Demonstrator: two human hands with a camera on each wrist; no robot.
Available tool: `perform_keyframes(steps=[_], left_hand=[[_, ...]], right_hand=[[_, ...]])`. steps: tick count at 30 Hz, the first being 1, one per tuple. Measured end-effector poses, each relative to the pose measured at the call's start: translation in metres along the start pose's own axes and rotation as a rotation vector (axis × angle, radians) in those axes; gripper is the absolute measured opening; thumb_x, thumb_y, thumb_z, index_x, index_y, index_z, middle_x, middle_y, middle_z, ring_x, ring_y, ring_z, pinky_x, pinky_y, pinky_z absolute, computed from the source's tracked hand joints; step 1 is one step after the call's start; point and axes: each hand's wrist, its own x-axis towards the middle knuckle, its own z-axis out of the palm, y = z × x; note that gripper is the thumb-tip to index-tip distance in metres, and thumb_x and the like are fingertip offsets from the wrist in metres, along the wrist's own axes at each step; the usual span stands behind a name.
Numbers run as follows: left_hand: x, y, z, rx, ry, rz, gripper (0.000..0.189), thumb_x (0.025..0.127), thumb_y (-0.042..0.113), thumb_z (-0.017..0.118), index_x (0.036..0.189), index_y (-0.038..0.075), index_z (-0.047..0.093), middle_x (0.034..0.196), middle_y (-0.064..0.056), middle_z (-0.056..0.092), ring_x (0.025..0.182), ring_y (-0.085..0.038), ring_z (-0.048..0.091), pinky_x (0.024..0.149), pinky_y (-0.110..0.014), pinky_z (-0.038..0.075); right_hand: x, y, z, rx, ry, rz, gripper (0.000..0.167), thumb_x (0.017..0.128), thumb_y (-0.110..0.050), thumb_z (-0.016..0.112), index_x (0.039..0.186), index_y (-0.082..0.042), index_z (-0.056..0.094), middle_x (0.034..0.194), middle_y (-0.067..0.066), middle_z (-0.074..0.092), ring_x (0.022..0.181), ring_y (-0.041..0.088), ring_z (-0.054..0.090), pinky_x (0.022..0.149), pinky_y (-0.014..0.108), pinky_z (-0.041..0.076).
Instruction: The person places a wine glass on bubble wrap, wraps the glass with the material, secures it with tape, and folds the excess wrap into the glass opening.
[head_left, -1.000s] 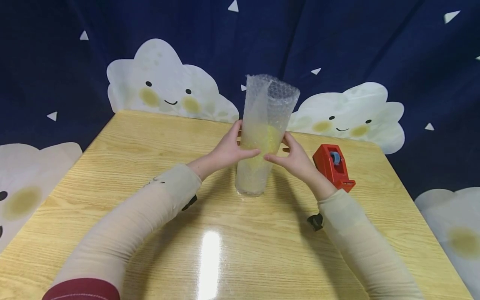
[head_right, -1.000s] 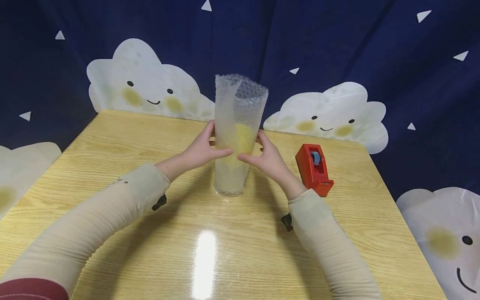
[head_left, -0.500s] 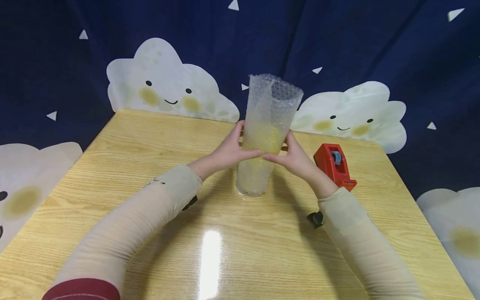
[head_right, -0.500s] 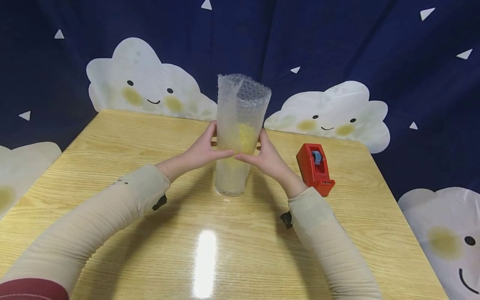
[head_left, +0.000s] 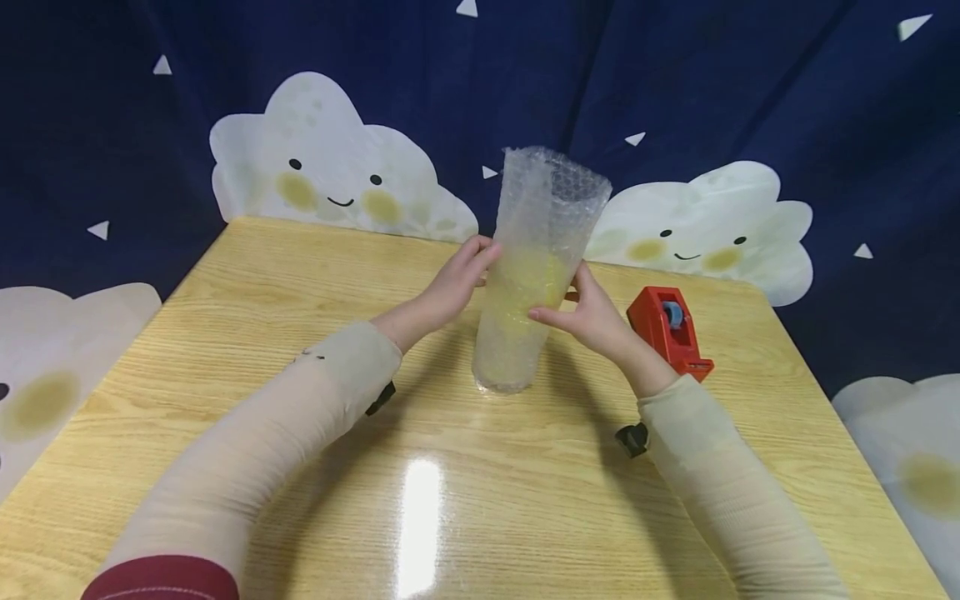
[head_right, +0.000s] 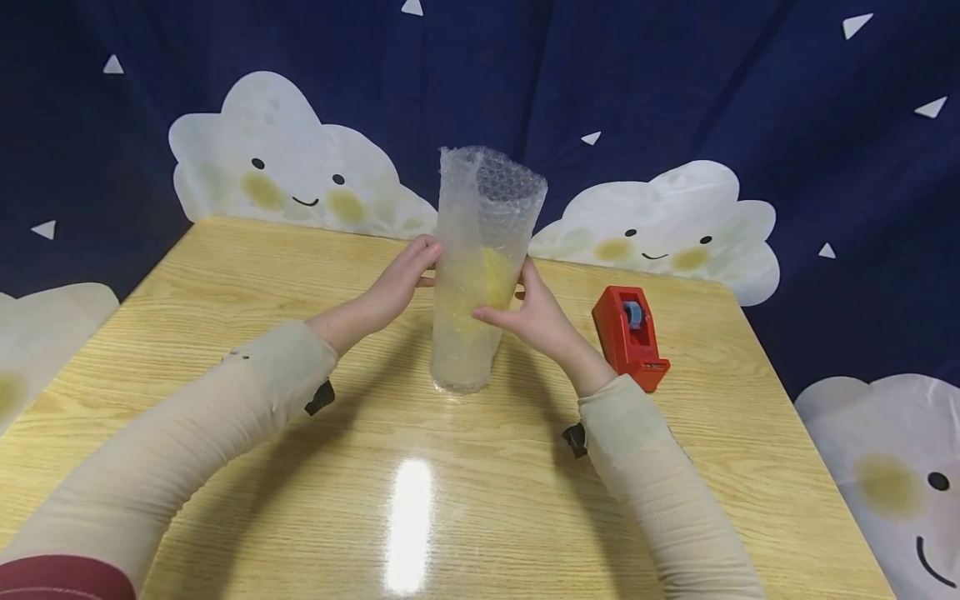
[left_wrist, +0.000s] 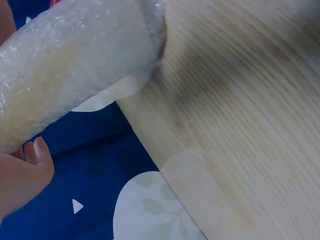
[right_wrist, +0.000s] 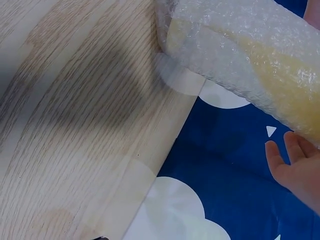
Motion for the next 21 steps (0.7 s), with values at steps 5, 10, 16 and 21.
perform_keyframes(steps=[5, 10, 16, 21], left_hand=[[0.0038, 0.0049, 0.0021, -0.042, 0.032, -0.039, 0.040, 0.102, 0.032, 0.029, 0.120, -0.001, 0.045, 0.124, -0.015, 0.049, 0.120, -0.027, 0.045, 0.102, -0.047, 0.040], [0.0057, 0.0056, 0.0048, -0.134, 0.048, -0.069, 0.045, 0.103, 0.032, 0.027, 0.127, -0.003, 0.043, 0.129, -0.018, 0.048, 0.123, -0.031, 0.047, 0.102, -0.045, 0.040], [0.0072, 0.0070, 0.0066, -0.167, 0.068, -0.120, 0.044, 0.100, 0.035, 0.037, 0.122, -0.002, 0.045, 0.129, -0.014, 0.048, 0.121, -0.027, 0.047, 0.104, -0.044, 0.039], [0.0084, 0.0090, 0.0083, -0.144, 0.072, -0.163, 0.045, 0.098, 0.034, 0.044, 0.127, 0.000, 0.044, 0.131, -0.013, 0.048, 0.116, -0.021, 0.046, 0.104, -0.040, 0.038]], right_hand=[[-0.0002, 0.0012, -0.0002, -0.001, 0.001, -0.005, 0.078, 0.081, -0.013, 0.071, 0.143, -0.007, 0.023, 0.140, 0.013, 0.038, 0.126, 0.030, 0.038, 0.106, 0.050, 0.034], [-0.0005, 0.0033, 0.0001, -0.001, 0.000, -0.021, 0.078, 0.081, -0.014, 0.071, 0.143, -0.008, 0.023, 0.141, 0.013, 0.038, 0.127, 0.029, 0.038, 0.105, 0.050, 0.034], [0.0000, 0.0043, 0.0006, 0.002, 0.002, -0.035, 0.078, 0.081, -0.014, 0.072, 0.142, -0.007, 0.024, 0.140, 0.014, 0.038, 0.128, 0.029, 0.037, 0.105, 0.050, 0.035], [0.0006, 0.0038, 0.0016, 0.008, -0.008, -0.040, 0.079, 0.080, -0.013, 0.072, 0.142, -0.008, 0.023, 0.140, 0.013, 0.038, 0.128, 0.028, 0.037, 0.105, 0.051, 0.035]])
